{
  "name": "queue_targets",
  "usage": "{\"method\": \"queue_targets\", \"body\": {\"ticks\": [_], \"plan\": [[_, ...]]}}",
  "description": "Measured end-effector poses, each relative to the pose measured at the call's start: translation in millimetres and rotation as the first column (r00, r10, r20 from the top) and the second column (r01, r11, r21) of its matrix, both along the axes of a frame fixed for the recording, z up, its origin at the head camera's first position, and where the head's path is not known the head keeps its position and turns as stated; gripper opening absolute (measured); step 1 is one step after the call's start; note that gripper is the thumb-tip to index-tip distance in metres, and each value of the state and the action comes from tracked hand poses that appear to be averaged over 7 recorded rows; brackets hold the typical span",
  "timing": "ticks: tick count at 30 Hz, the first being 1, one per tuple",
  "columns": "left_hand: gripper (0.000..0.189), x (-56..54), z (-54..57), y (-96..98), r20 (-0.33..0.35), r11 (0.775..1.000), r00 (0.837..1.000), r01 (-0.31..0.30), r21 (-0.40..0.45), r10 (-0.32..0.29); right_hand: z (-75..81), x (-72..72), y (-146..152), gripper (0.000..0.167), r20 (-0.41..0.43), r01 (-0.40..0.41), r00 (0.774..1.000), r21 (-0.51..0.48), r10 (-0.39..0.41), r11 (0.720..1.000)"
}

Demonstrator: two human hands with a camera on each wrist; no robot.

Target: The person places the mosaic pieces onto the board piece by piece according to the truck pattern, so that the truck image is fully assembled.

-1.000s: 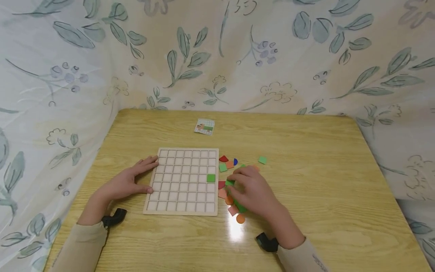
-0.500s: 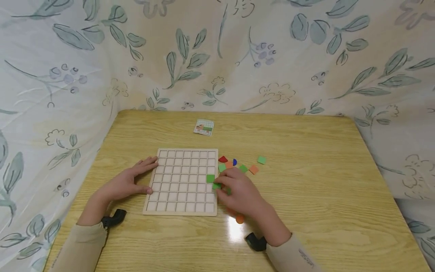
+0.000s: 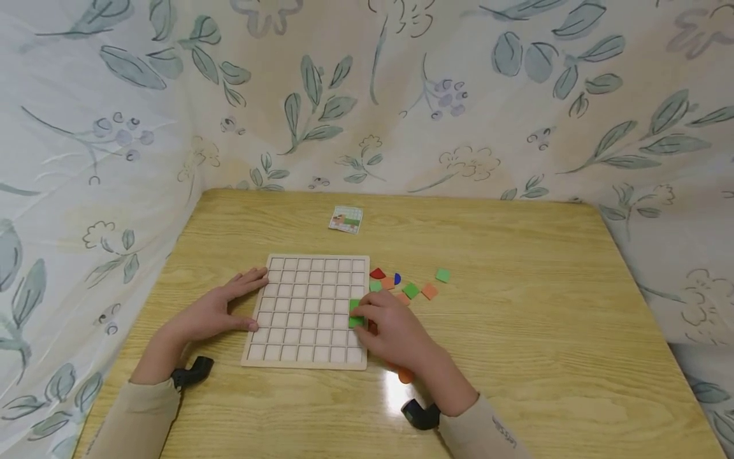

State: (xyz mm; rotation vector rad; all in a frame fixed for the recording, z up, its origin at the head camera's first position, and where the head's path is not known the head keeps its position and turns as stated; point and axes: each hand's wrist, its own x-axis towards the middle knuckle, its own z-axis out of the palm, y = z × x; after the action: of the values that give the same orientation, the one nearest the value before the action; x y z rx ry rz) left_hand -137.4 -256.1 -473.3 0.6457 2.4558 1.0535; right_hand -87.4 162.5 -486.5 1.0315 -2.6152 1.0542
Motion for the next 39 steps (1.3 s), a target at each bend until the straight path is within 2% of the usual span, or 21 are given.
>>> {"method": "queue_targets", "body": {"ticks": [13,31,39], "plan": [[0.097,3.3,-4.1,-1.5,0.017,1.0,1.0,-0.007,0.004,0.007,-6.6,2.5,-0.9,0.019,-0.01,-0.015,1.0,0.004,0.015,1.0],[0.097,0.9,1.7,-0.1,0.006,1.0,1.0,-0.002,0.005,0.002,-3.7,-1.5,-0.5,0.019,-0.05,-0.027,0.998,-0.009,0.026,1.0],[0.097,0.3,2.8,0.8,0.016,1.0,1.0,-0.002,0.013,0.002,-4.3,-2.0,5.1,0.018,-0.064,0.0,0.998,-0.011,-0.001,1.0]]}}
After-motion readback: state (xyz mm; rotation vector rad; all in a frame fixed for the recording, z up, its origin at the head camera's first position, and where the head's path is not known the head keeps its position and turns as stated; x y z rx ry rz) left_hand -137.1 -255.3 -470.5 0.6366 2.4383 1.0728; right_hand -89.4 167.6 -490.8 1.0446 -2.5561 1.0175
